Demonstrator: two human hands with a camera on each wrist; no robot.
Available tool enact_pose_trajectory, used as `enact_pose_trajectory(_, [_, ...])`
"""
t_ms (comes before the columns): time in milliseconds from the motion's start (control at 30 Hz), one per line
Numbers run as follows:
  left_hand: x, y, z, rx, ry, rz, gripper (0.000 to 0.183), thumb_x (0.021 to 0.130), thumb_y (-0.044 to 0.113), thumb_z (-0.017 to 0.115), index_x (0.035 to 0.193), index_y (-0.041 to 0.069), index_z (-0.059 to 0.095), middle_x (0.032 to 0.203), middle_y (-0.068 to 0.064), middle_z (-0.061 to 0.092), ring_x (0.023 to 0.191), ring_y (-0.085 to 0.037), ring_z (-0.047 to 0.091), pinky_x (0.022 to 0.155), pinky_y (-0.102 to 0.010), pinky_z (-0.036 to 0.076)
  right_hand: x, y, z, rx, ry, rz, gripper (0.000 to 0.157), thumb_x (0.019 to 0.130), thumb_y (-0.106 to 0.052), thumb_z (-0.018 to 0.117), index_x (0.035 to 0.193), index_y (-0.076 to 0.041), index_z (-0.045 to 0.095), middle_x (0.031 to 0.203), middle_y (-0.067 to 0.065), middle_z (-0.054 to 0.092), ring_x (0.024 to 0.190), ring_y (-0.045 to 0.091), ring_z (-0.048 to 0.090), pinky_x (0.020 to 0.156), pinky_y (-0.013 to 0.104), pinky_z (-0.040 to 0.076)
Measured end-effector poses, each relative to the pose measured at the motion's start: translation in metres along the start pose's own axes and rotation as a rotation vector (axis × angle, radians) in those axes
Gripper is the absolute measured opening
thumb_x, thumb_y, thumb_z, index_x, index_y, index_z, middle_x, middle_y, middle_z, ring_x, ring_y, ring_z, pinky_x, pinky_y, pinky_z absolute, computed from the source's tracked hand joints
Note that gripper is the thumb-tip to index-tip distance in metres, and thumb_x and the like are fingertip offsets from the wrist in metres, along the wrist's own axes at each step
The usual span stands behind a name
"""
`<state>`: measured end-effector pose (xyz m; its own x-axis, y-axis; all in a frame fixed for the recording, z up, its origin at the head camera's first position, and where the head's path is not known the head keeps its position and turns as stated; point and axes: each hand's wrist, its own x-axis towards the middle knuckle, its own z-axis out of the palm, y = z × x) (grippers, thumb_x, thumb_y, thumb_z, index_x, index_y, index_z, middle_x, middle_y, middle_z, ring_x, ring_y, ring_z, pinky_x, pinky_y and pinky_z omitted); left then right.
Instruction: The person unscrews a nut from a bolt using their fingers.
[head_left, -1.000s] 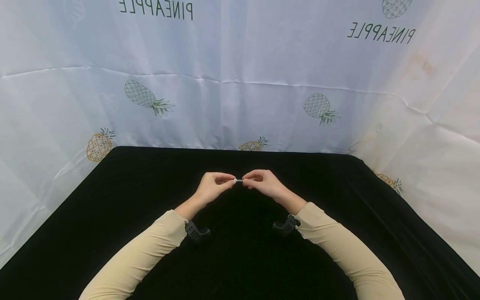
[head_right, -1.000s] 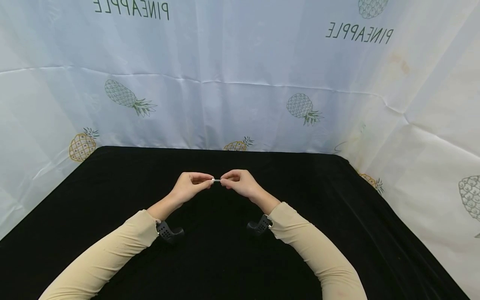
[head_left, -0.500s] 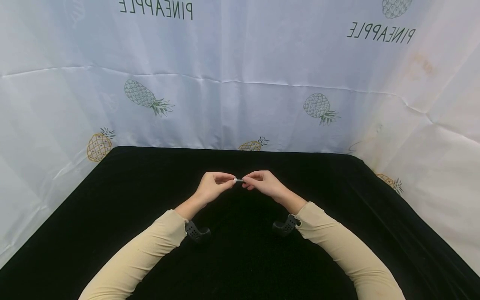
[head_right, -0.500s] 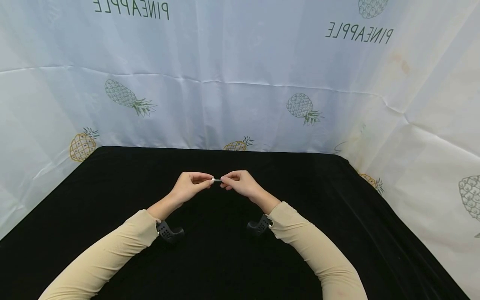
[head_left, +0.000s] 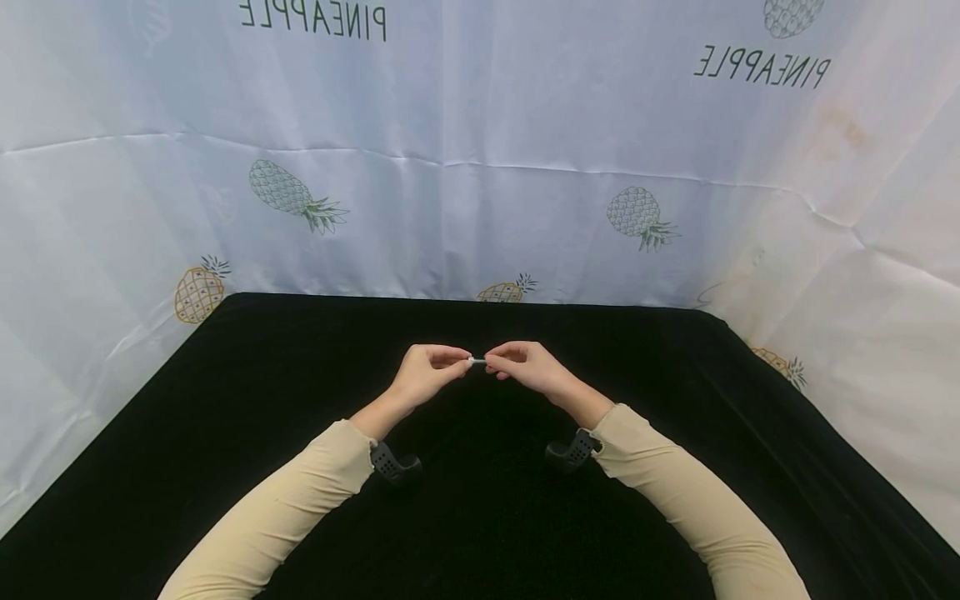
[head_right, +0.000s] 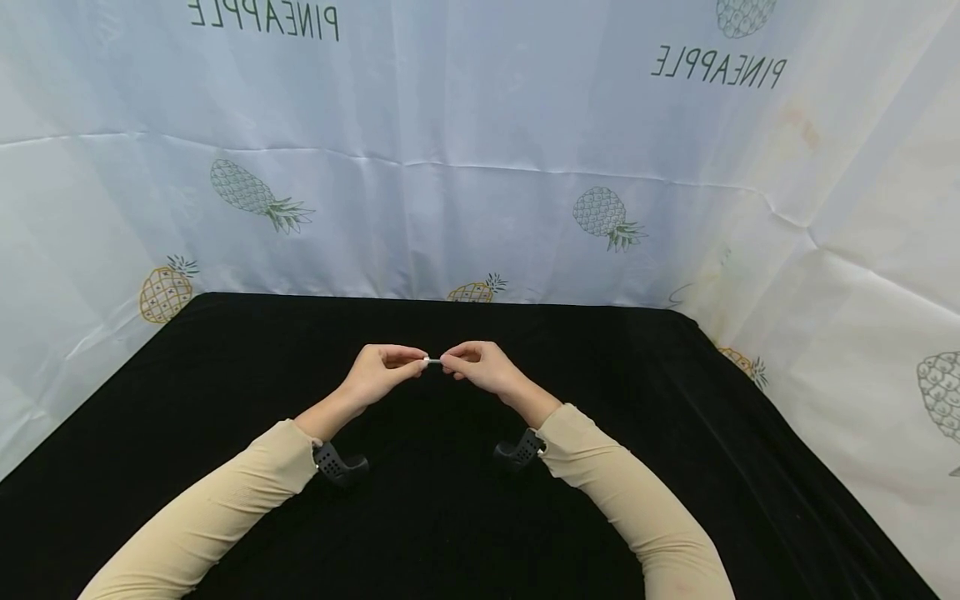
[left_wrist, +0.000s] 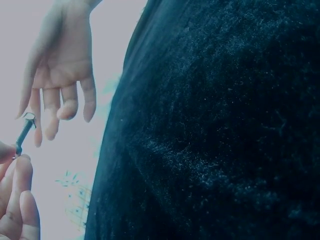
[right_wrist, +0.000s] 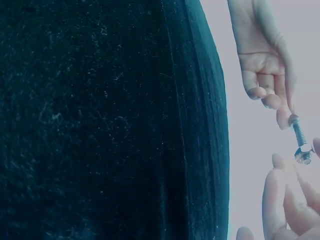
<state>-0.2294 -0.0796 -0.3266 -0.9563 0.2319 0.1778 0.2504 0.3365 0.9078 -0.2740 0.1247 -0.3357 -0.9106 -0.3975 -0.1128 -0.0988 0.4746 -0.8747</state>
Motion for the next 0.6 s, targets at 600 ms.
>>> enact_pose_trajectory(600, [-0.0006, 0.0001, 0.0, 0.003, 0.006, -0.01, 0.025, 0.09, 0.011, 0.06, 0.109, -0.004, 0.066, 0.106, -0.022, 0.068, 0.093, -0.029, 0.067, 0.083, -0.035, 0.055, 0.0028, 0.0027, -0.0009, -0.005, -0.015, -0.001, 0.037, 0.094, -0.031, 0.054, 0.119, -0.004, 0.06, 0.11, 0.014, 0.068, 0.104, 0.027, 0.062, 0.1, 0.044, 0.044])
